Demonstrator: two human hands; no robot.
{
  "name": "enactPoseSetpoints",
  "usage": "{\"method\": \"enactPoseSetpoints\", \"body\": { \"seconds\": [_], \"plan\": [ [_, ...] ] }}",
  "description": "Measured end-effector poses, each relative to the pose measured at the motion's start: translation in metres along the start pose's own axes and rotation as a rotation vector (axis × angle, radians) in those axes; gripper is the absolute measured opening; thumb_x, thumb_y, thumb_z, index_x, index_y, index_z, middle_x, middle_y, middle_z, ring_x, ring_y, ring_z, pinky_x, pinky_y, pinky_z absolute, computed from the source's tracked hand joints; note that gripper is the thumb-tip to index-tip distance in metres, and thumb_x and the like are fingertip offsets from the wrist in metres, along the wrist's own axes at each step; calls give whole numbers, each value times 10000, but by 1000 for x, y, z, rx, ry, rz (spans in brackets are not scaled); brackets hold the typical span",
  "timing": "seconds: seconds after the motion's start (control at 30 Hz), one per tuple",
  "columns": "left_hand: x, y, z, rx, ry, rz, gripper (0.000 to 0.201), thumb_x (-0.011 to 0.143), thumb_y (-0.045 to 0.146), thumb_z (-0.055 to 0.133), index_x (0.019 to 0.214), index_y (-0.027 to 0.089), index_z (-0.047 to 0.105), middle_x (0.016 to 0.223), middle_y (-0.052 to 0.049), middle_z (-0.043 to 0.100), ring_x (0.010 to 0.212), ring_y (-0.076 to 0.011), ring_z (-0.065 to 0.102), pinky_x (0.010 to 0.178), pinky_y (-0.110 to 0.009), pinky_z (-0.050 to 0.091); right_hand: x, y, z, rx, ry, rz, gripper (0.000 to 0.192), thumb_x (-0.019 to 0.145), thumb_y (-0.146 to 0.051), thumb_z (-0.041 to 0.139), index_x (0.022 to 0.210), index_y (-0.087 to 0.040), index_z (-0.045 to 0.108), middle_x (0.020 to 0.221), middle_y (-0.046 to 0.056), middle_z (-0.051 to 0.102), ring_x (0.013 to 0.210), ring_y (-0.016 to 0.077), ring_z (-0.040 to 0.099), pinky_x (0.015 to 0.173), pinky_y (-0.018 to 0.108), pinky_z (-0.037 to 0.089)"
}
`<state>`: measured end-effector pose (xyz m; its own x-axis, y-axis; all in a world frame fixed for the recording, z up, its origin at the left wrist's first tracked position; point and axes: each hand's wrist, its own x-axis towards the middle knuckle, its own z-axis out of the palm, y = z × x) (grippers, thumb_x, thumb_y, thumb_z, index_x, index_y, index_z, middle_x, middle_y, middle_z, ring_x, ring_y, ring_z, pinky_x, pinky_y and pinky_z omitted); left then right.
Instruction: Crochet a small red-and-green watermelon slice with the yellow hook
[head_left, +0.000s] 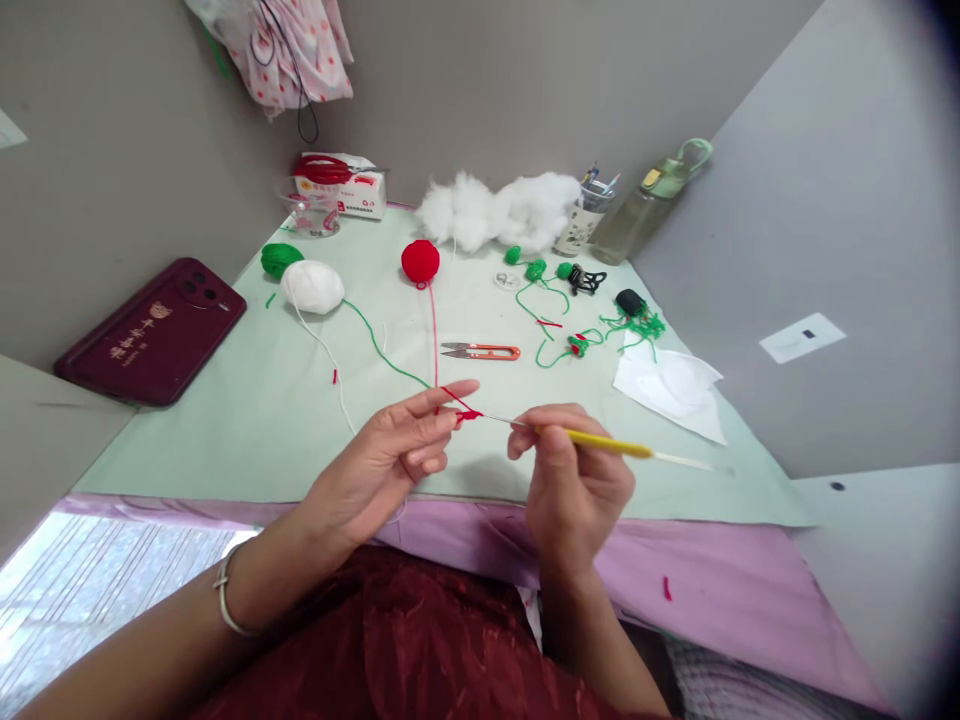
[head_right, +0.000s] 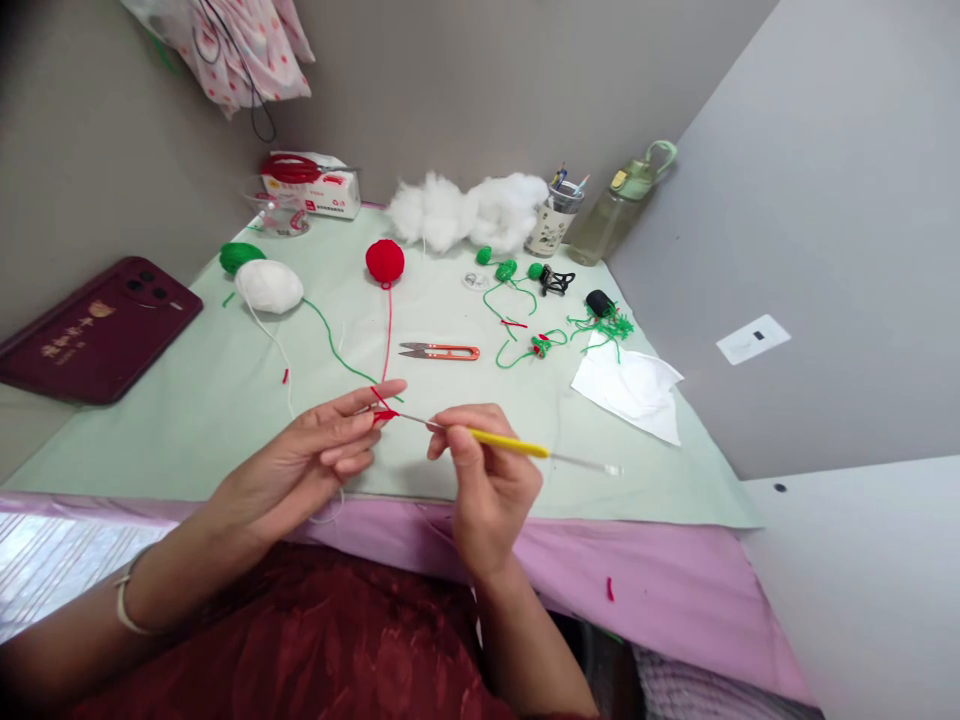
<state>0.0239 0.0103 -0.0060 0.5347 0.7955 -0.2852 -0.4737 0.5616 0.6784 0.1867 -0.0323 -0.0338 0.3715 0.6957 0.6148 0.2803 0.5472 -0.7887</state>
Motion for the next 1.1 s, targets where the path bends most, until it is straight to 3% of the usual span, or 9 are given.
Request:
{"method": "enactPoseSetpoints", "body": {
  "seconds": [0.1, 0.2, 0.3, 0.57, 0.63, 0.73, 0.83, 0.97, 1.1],
  "plan": [
    [-2, -1, 1, 110, 40, 133, 413, 819, 182, 893, 1221, 249, 831, 759, 43, 602, 551, -36, 371, 539, -171, 375, 3, -6, 1, 131, -38, 117, 192, 1045, -215, 595, 975, -249, 771, 803, 2, 692, 593, 128, 631, 569, 293, 551],
    [-5, -7, 4, 210, 66, 219, 562, 799, 171, 914, 1329, 298, 778, 789, 39, 654, 648, -76, 483, 596, -184, 414, -6, -4, 7, -118, -109, -104, 231, 999, -137, 662, 1092, -296, 800, 967, 40, 774, 844, 185, 730, 742, 342, 615],
    [-5, -10, 4, 164, 15, 115, 493, 816, 222, 910, 1295, 254, 798, 740, 43, 615, 600, -65, 421, 567, -191, 382, -13, -1, 10, -241, -55, -284, 365, 963, -76, 698, 1199, -334, 801, 1137, 63, 798, 1012, 211, 750, 833, 360, 629],
    [-5, 2, -1, 150, -43, 55, 301, 873, 257, 858, 1174, 253, 848, 803, 30, 598, 587, -32, 405, 572, -154, 393, 5, -10, 0, 237, -121, 201, 209, 1073, -260, 573, 1004, -234, 768, 916, 36, 809, 671, 143, 708, 639, 303, 617],
    [-7, 3, -1, 189, -28, 115, 296, 872, 256, 857, 1167, 275, 850, 793, 36, 604, 599, -40, 450, 577, -152, 423, 3, -12, -2, 130, -142, 125, 218, 1083, -231, 540, 1050, -241, 756, 929, 28, 806, 687, 141, 722, 655, 303, 629],
    [-8, 0, 0, 245, 12, 225, 372, 867, 237, 866, 1228, 316, 825, 810, 38, 633, 638, -62, 531, 584, -160, 473, -6, -9, -2, -157, -210, -198, 242, 1059, -170, 562, 1201, -265, 733, 989, 43, 805, 827, 178, 764, 729, 338, 659],
    [-6, -2, 2, 176, 2, 192, 438, 846, 238, 894, 1270, 305, 805, 794, 39, 642, 596, -48, 512, 554, -148, 468, -14, -4, 0, -400, -242, -447, 317, 1020, -151, 632, 1283, -301, 726, 1114, 74, 794, 992, 220, 777, 781, 358, 676],
    [-5, 2, 2, 24, -52, 2, 314, 851, 228, 889, 1161, 203, 844, 697, 64, 552, 487, 10, 328, 484, -107, 397, -8, -6, 2, -215, -128, -219, 244, 1039, -168, 604, 1168, -294, 768, 983, 39, 764, 829, 185, 760, 721, 347, 655],
    [-6, 3, 3, 34, -45, 75, 301, 859, 184, 874, 1153, 245, 847, 755, 56, 604, 472, 21, 356, 479, -103, 416, 3, -10, 6, 171, -89, 71, 208, 1063, -243, 577, 1017, -245, 780, 908, 31, 738, 626, 132, 662, 563, 304, 579]
  ]
}}
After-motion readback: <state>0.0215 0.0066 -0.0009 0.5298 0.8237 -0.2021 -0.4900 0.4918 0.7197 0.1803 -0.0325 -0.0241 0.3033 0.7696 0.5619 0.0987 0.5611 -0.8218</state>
